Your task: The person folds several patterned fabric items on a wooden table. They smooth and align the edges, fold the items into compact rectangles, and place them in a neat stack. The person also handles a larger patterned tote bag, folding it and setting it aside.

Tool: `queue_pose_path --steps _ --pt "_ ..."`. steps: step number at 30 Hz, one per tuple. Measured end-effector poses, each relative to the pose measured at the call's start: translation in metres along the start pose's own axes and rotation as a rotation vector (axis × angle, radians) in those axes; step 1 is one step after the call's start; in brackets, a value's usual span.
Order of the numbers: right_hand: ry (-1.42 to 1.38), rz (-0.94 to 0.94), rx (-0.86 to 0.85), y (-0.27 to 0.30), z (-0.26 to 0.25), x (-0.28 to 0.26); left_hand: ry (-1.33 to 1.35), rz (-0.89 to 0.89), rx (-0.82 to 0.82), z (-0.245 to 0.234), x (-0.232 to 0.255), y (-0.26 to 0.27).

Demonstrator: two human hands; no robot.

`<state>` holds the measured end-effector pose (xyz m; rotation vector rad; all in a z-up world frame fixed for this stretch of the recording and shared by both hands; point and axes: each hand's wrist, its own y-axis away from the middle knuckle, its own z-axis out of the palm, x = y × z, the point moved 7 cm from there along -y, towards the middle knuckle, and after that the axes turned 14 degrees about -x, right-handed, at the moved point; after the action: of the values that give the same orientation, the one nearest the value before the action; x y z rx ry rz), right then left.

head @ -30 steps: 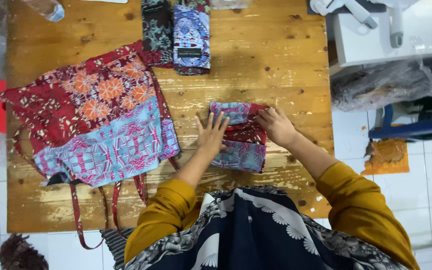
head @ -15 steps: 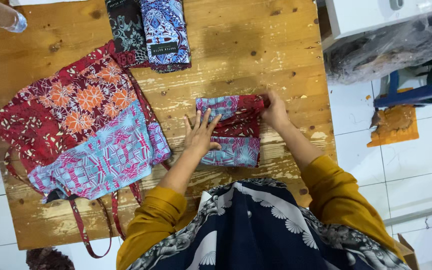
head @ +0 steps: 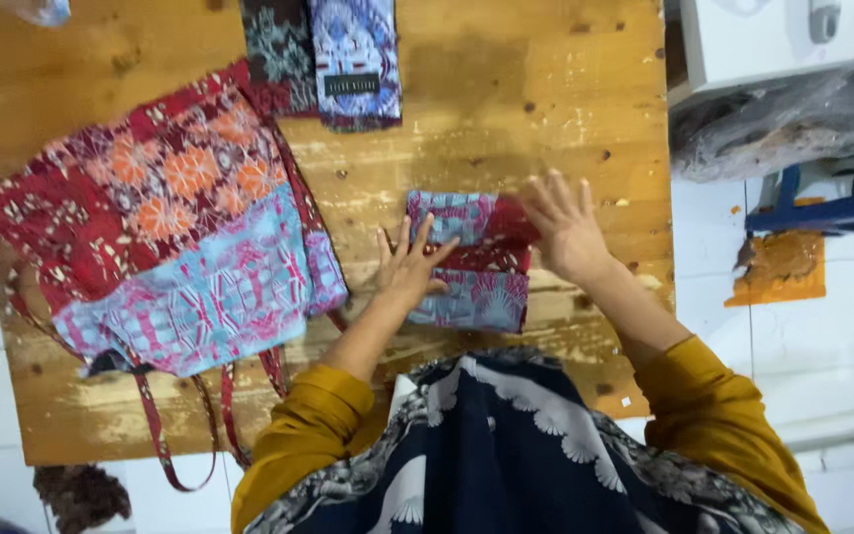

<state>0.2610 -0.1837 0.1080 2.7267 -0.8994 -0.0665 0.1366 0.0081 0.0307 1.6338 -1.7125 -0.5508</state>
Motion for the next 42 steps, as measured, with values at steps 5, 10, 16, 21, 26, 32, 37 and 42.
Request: queue_pose_path --steps 5,10,16,21,26,32,37,42 --pt "-0.174 -0.137 -0.338 -0.008 0.062 -0.05 0.052 -0.014 -0.072 0.008 -0.002 0.0" --pt "-0.428 -0.153 -0.188 -0.012 0.086 -0.034 0.022 0.004 -0.041 -0.001 -0.004 0.003" --pt "-0.169 0.031 -0.205 -0.04 0.063 -0.028 -0.051 -0.022 0.034 0.012 0.006 0.003" --pt "-0.16 0.042 -0.517 -0.069 0.052 -0.025 -0.082 -0.064 0.094 0.009 0.008 0.001" --pt "0.034 -0.156 -0.273 -0.05 0.03 -0.047 0.014 -0.097 0.268 0.036 0.025 -0.003" --pt "0.189 -0.347 0.117 0.014 0.007 -0.089 0.599 -0.187 0.233 0.098 0.002 -0.005" --pt "0.244 -0.349 0.137 0.051 0.006 -0.121 1.766 0.218 0.412 0.122 -0.001 0.021" --pt "0.106 -0.32 -0.243 0.076 0.05 -0.139 1.791 0.097 0.734 0.139 -0.015 0.037"
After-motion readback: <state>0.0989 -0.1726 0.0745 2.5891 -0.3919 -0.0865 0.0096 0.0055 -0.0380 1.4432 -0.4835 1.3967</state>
